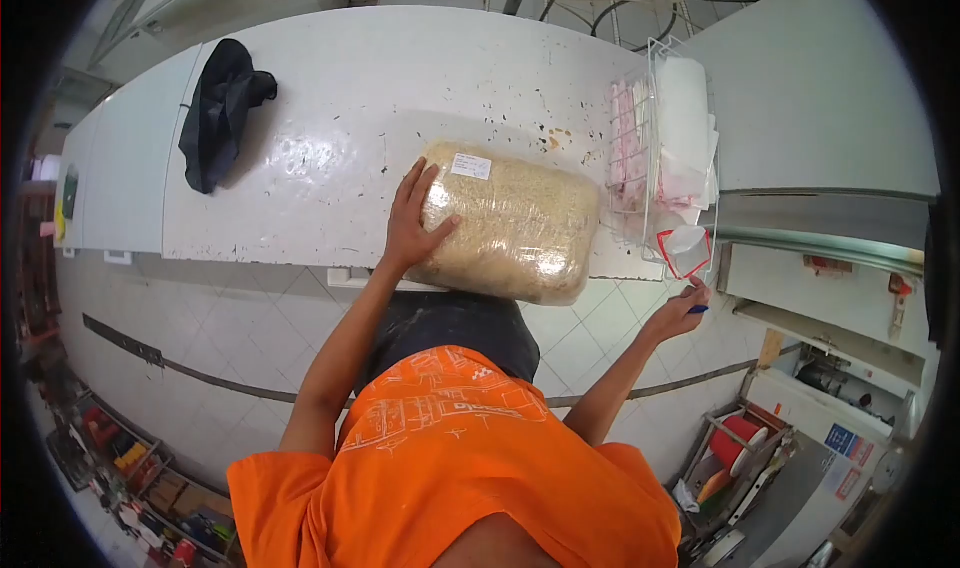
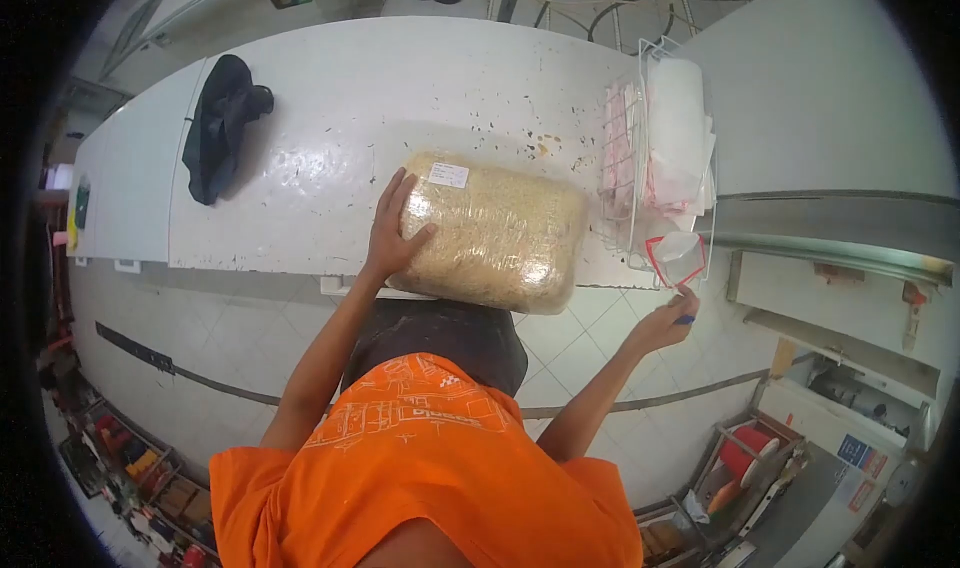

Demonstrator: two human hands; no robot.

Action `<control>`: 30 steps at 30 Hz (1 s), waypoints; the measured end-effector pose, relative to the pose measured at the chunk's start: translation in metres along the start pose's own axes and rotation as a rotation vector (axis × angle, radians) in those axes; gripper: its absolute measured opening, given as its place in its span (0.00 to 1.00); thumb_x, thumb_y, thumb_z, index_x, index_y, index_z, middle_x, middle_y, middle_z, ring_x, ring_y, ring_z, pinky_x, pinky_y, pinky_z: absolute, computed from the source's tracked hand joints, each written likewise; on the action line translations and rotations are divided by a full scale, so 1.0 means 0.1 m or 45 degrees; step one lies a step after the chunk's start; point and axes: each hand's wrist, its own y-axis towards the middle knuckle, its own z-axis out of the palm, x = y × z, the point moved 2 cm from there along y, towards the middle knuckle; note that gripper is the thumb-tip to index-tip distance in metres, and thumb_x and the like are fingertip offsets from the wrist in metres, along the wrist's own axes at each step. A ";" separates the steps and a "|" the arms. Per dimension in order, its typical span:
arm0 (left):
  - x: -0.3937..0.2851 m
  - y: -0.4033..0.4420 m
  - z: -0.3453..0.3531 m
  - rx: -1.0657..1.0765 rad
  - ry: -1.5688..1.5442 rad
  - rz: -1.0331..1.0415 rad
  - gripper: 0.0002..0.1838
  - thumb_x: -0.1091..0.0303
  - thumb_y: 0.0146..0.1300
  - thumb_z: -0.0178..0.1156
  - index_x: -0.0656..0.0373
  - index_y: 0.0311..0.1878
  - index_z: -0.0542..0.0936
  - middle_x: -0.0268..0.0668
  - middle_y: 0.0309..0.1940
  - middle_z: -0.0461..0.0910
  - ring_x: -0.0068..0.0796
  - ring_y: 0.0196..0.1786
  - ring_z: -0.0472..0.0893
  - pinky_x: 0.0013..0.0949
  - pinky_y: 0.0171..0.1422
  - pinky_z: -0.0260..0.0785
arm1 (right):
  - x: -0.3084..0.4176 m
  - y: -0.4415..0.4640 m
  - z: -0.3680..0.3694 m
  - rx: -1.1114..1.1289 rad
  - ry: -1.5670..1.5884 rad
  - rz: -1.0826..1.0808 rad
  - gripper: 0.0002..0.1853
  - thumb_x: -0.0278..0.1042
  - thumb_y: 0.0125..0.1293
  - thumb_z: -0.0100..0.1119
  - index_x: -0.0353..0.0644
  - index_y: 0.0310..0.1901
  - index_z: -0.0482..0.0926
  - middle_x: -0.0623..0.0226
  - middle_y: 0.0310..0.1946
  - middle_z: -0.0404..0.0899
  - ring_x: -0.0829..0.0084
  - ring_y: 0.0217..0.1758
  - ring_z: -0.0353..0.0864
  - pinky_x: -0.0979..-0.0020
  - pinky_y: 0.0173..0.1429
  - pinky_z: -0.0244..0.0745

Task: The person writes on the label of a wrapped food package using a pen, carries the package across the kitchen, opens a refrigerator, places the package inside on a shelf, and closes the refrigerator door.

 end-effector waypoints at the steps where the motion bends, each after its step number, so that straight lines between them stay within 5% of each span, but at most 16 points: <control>1: 0.00 0.00 0.00 0.008 -0.008 -0.010 0.44 0.54 0.53 0.72 0.53 0.74 0.66 0.47 0.76 0.58 0.50 0.76 0.60 0.49 0.78 0.55 | 0.10 -0.11 0.07 0.011 0.006 0.000 0.26 0.50 0.80 0.40 0.36 0.39 0.81 0.67 0.30 0.76 0.69 0.35 0.75 0.65 0.42 0.72; 4: 0.00 -0.01 0.01 0.008 -0.015 -0.009 0.44 0.54 0.54 0.72 0.53 0.74 0.66 0.46 0.76 0.58 0.50 0.77 0.60 0.48 0.78 0.55 | 0.32 -0.28 0.28 0.055 0.258 -0.325 0.29 0.52 0.78 0.35 0.34 0.43 0.80 0.69 0.24 0.73 0.72 0.26 0.74 0.67 0.39 0.74; 5: 0.00 -0.01 0.01 0.010 -0.008 -0.008 0.44 0.54 0.54 0.72 0.53 0.74 0.66 0.46 0.76 0.58 0.50 0.77 0.60 0.48 0.78 0.55 | 0.28 -0.28 0.27 0.055 0.260 -0.318 0.29 0.52 0.78 0.35 0.34 0.43 0.80 0.69 0.24 0.73 0.72 0.26 0.74 0.67 0.39 0.74; 7: 0.00 -0.01 0.01 0.016 0.004 -0.016 0.44 0.53 0.55 0.71 0.53 0.74 0.65 0.46 0.77 0.58 0.49 0.77 0.60 0.47 0.78 0.55 | 0.21 -0.30 0.34 0.614 0.334 -0.066 0.28 0.50 0.78 0.35 0.32 0.46 0.79 0.66 0.26 0.78 0.72 0.24 0.77 0.70 0.39 0.74; 11: -0.01 -0.02 0.02 -0.005 0.010 0.012 0.44 0.53 0.55 0.71 0.53 0.74 0.65 0.46 0.77 0.58 0.49 0.77 0.60 0.47 0.78 0.55 | 0.32 -0.65 0.79 0.784 0.429 -0.019 0.34 0.55 0.80 0.32 0.30 0.50 0.81 0.58 0.34 0.84 0.69 0.36 0.86 0.71 0.41 0.79; 13: -0.01 -0.03 0.02 -0.005 -0.027 -0.006 0.44 0.53 0.55 0.71 0.53 0.74 0.65 0.45 0.77 0.57 0.48 0.77 0.59 0.46 0.78 0.55 | 0.32 -0.88 1.02 1.032 0.542 0.048 0.28 0.50 0.80 0.40 0.30 0.50 0.82 0.57 0.37 0.85 0.70 0.38 0.86 0.72 0.41 0.80; 16: 0.00 -0.03 0.02 -0.002 -0.032 -0.005 0.44 0.53 0.55 0.71 0.53 0.74 0.65 0.46 0.77 0.57 0.49 0.77 0.60 0.46 0.78 0.55 | 0.67 -1.31 1.28 1.253 0.355 -0.086 0.12 0.35 0.70 0.64 0.35 0.48 0.83 0.67 0.35 0.85 0.81 0.37 0.81 0.79 0.43 0.75; 23: 0.02 -0.02 0.01 0.005 -0.057 0.025 0.45 0.52 0.55 0.72 0.53 0.74 0.66 0.48 0.77 0.58 0.50 0.77 0.60 0.47 0.78 0.55 | 0.93 -1.88 2.00 1.244 0.422 -0.339 0.07 0.33 0.66 0.66 0.38 0.40 0.83 0.69 0.25 0.83 0.83 0.28 0.79 0.77 0.34 0.73; 26: 0.05 -0.02 0.01 0.000 -0.063 0.011 0.46 0.51 0.54 0.73 0.53 0.74 0.66 0.48 0.76 0.58 0.50 0.77 0.60 0.48 0.78 0.55 | 0.84 -1.89 2.22 1.129 0.354 -0.395 0.06 0.32 0.67 0.63 0.40 0.33 0.81 0.74 0.16 0.74 0.87 0.18 0.67 0.77 0.24 0.62; 30: 0.09 0.00 0.00 0.025 -0.061 0.000 0.47 0.49 0.53 0.73 0.53 0.74 0.66 0.48 0.76 0.58 0.52 0.77 0.60 0.50 0.77 0.55 | 0.92 -1.90 2.26 1.095 0.384 -0.382 0.07 0.32 0.67 0.63 0.40 0.32 0.80 0.75 0.15 0.72 0.87 0.18 0.66 0.77 0.24 0.60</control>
